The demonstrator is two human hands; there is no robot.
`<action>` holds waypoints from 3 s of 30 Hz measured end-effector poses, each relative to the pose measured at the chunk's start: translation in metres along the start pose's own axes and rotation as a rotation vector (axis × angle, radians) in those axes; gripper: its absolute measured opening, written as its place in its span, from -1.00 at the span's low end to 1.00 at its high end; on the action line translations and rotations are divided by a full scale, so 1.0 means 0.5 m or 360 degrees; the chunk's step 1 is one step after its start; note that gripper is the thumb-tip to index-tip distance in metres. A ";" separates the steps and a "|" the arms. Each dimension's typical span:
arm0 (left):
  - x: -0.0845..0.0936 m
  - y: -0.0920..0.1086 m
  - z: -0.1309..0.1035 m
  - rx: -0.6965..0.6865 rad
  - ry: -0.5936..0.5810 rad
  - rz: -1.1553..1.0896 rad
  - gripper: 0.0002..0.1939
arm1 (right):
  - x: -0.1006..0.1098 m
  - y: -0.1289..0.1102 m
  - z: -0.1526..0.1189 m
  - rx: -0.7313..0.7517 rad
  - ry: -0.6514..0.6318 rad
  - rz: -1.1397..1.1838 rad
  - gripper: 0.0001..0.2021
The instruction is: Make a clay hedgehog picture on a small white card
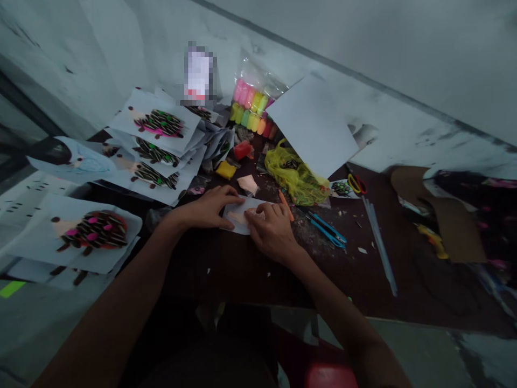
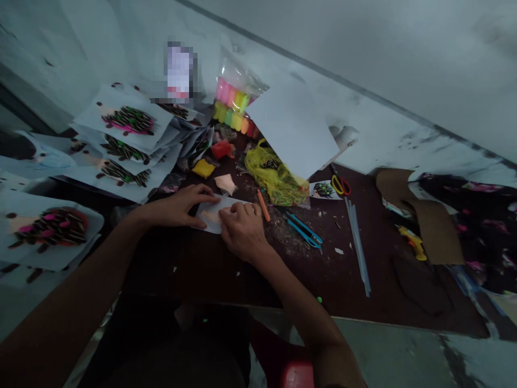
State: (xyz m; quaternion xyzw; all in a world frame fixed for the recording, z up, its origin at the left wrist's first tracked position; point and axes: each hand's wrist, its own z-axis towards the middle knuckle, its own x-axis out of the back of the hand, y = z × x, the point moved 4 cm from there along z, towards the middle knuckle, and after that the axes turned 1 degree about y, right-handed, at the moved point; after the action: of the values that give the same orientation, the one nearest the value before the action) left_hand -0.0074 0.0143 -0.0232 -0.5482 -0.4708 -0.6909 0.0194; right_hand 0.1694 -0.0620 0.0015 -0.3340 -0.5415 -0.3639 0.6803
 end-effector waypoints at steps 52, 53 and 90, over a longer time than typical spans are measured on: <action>0.000 0.004 0.002 -0.0067 0.0035 0.0021 -0.45 | -0.021 -0.032 0.039 0.0201 -0.0034 0.0207 -0.68; 0.001 0.005 0.002 -0.0061 0.0033 0.0018 -0.44 | -0.022 -0.031 0.037 0.0188 -0.0021 0.0211 -0.67; 0.001 0.003 0.000 -0.0023 0.0033 0.0002 -0.34 | -0.016 -0.026 0.022 0.0040 0.0027 0.0205 -0.69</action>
State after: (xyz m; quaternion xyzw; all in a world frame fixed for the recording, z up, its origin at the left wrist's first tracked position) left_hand -0.0068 0.0138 -0.0220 -0.5414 -0.4653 -0.7000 0.0208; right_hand 0.1518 -0.0582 -0.0037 -0.3565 -0.5176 -0.3152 0.7111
